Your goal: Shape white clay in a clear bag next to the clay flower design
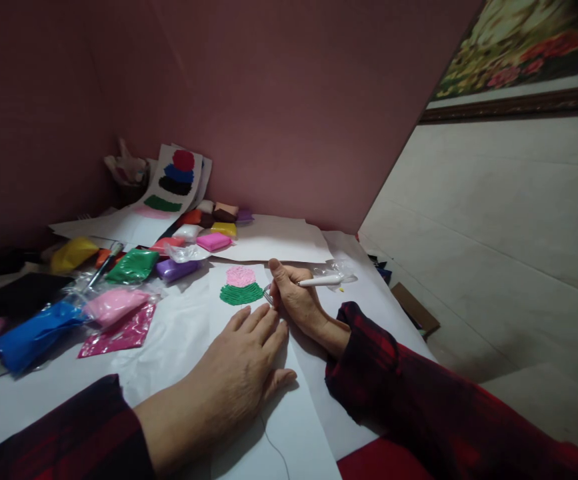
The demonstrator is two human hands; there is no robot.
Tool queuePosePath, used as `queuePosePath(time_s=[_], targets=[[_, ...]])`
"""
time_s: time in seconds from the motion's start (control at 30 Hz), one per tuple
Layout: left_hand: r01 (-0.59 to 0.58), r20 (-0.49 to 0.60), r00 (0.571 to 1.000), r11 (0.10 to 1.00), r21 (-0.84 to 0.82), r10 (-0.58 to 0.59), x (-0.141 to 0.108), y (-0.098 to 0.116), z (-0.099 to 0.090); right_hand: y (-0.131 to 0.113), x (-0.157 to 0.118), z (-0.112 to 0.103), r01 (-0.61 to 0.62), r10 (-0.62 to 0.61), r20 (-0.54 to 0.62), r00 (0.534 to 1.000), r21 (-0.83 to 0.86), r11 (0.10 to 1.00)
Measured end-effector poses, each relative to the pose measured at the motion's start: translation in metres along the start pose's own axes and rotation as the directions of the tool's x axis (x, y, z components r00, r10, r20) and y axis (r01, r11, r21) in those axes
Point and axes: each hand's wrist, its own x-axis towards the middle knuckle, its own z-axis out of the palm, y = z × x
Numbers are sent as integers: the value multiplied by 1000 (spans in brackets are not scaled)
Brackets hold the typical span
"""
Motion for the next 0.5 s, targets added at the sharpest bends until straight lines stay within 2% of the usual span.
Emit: queuePosePath(time_s=[0.13,0.27,0.4,0.5], targets=[[3,1,1000,1000,-19,-3,0,1,-2,0,0,1,5,-5,30,1000,4,1000],[12,23,1000,1000,-29,-11,0,2,-3,-2,0,1,21,-21,-49,999,15,1000],[33,21,999,998,-54,-32,0,3,0,-8,-1,3,34,-33,-15,999,80,996],[52,-3,999,996,-79,-52,0,5,1,-8,0,6,24,-20,-34,999,115,993]])
